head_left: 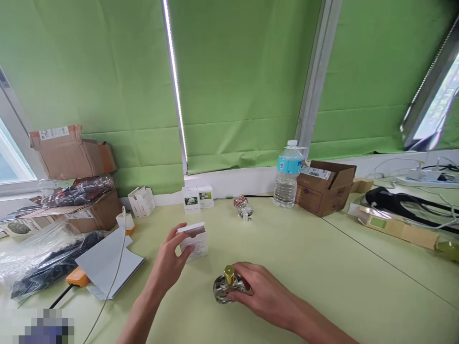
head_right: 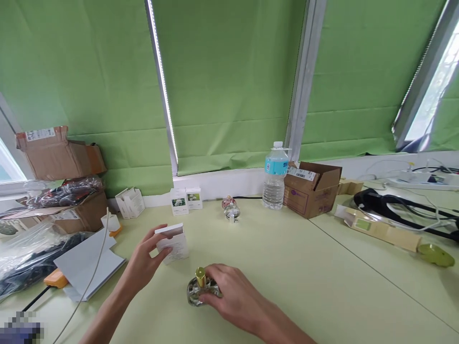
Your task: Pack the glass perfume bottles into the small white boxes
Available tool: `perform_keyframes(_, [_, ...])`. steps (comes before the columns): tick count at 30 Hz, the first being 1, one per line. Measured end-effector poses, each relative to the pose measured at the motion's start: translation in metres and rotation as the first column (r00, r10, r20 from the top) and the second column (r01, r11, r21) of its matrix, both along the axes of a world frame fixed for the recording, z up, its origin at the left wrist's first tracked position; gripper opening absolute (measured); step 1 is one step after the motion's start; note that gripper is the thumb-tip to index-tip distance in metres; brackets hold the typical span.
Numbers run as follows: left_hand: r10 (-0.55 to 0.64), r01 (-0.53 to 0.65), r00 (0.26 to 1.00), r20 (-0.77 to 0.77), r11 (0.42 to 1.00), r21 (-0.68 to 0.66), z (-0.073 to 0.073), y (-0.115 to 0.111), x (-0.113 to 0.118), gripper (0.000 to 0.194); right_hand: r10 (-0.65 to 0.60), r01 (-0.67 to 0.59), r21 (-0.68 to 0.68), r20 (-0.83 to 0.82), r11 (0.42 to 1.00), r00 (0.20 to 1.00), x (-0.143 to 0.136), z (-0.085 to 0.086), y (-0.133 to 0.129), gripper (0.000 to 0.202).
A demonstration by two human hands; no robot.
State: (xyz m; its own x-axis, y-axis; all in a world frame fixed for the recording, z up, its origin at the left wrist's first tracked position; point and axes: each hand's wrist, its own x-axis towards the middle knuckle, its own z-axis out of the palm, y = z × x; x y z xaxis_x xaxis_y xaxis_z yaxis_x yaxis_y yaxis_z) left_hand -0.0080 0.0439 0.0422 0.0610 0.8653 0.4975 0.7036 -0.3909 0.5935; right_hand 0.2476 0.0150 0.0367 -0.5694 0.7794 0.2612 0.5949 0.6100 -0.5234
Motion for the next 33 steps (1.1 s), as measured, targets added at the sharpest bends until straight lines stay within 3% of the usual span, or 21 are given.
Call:
perform_keyframes(6, [-0.054,0.054,0.998,-0.023,0.999,-0.005,0.007,-0.017,0.007,0.017,-0.045,0.031,-0.088,-0.156,0.996,0.987,0.001,0.004,-0.008,0.02])
perform_keyframes(13, [-0.197,0.204,0.976,0.089,0.975,-0.082,0.011,-0.028,0.024,0.019,-0.015,0.026,0.018,-0.445,0.999,0.895,-0.011,0.048,-0.006,0.026])
perform_keyframes(17, [-0.243,0.252,0.961,0.132,0.966,-0.052,0.008,-0.028,0.029,0.024,0.001,0.025,0.06,-0.402,0.998,0.916,-0.027,0.07,0.016,0.022])
perform_keyframes(24, [-0.226,0.239,0.96,0.162,0.969,-0.062,0.002,-0.021,0.027,0.029,0.04,-0.032,0.035,-0.258,0.999,0.965,-0.037,0.088,0.037,0.026])
perform_keyframes(33, [-0.229,0.256,0.945,0.234,0.962,-0.094,0.002,-0.018,0.024,0.022,-0.029,0.04,0.086,-0.122,0.995,0.992,-0.033,0.089,0.041,0.026])
